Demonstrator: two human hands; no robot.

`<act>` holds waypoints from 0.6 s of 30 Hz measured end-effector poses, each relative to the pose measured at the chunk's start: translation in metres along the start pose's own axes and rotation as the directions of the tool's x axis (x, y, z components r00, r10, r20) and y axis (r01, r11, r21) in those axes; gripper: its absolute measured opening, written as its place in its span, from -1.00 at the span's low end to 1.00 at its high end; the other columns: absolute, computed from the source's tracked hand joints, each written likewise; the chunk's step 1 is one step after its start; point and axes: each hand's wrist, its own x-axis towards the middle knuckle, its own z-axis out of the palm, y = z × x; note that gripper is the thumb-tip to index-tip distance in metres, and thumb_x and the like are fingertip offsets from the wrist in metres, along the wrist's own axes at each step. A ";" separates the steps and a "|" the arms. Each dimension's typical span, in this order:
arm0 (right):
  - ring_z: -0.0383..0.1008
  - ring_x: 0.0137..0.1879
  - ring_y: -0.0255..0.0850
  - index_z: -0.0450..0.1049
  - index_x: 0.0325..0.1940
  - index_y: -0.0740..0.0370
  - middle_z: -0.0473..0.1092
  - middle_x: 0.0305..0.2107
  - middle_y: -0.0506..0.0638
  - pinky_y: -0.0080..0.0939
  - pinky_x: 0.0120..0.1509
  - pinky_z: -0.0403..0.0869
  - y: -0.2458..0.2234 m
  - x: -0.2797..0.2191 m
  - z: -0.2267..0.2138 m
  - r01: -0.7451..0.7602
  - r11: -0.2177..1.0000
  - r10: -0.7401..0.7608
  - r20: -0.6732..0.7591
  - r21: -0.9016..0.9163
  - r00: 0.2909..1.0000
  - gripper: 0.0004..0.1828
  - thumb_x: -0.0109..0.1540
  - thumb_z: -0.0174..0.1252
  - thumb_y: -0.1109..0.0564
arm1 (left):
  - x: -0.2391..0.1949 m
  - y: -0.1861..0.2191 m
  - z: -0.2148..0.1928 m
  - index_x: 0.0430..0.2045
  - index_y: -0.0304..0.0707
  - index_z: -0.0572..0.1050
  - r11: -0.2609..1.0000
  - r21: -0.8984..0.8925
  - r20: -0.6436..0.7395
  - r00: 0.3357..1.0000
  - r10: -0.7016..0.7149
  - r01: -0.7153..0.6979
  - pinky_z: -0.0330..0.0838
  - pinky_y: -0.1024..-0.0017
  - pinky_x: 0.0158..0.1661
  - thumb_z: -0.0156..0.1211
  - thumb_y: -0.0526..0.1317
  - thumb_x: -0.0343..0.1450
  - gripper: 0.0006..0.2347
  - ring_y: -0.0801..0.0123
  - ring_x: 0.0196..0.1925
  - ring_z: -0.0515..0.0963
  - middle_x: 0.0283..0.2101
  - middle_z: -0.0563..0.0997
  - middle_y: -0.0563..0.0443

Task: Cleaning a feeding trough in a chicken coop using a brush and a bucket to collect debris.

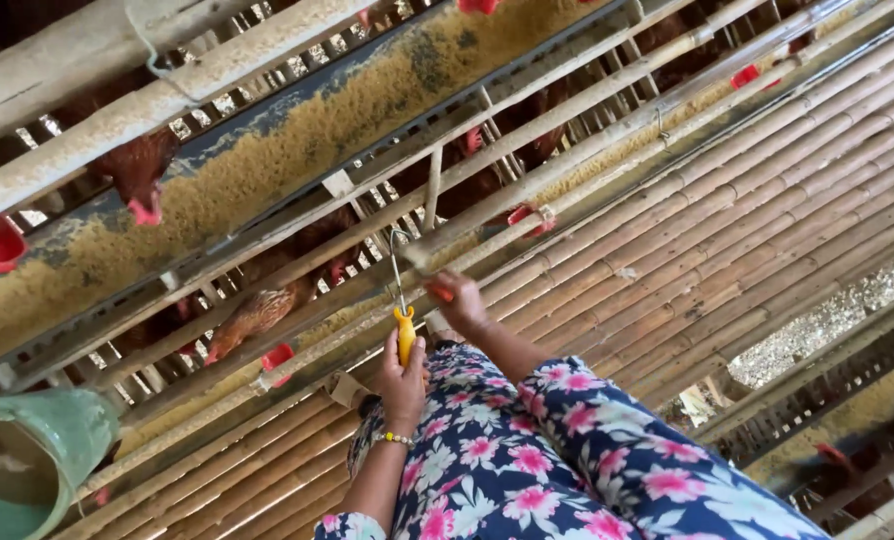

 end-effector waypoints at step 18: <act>0.44 -0.29 0.00 0.48 -0.37 0.00 0.37 -0.45 -0.04 -0.06 -0.13 0.41 -0.017 0.023 0.009 0.150 0.989 -0.151 -0.050 -0.012 0.987 -0.71 -0.09 0.10 0.32 | -0.007 -0.009 -0.009 0.12 -0.21 0.31 1.000 0.006 -0.064 0.998 -0.015 0.016 0.52 0.49 -0.54 0.14 -0.03 0.36 -0.53 0.34 -0.58 0.54 -0.39 0.58 -0.22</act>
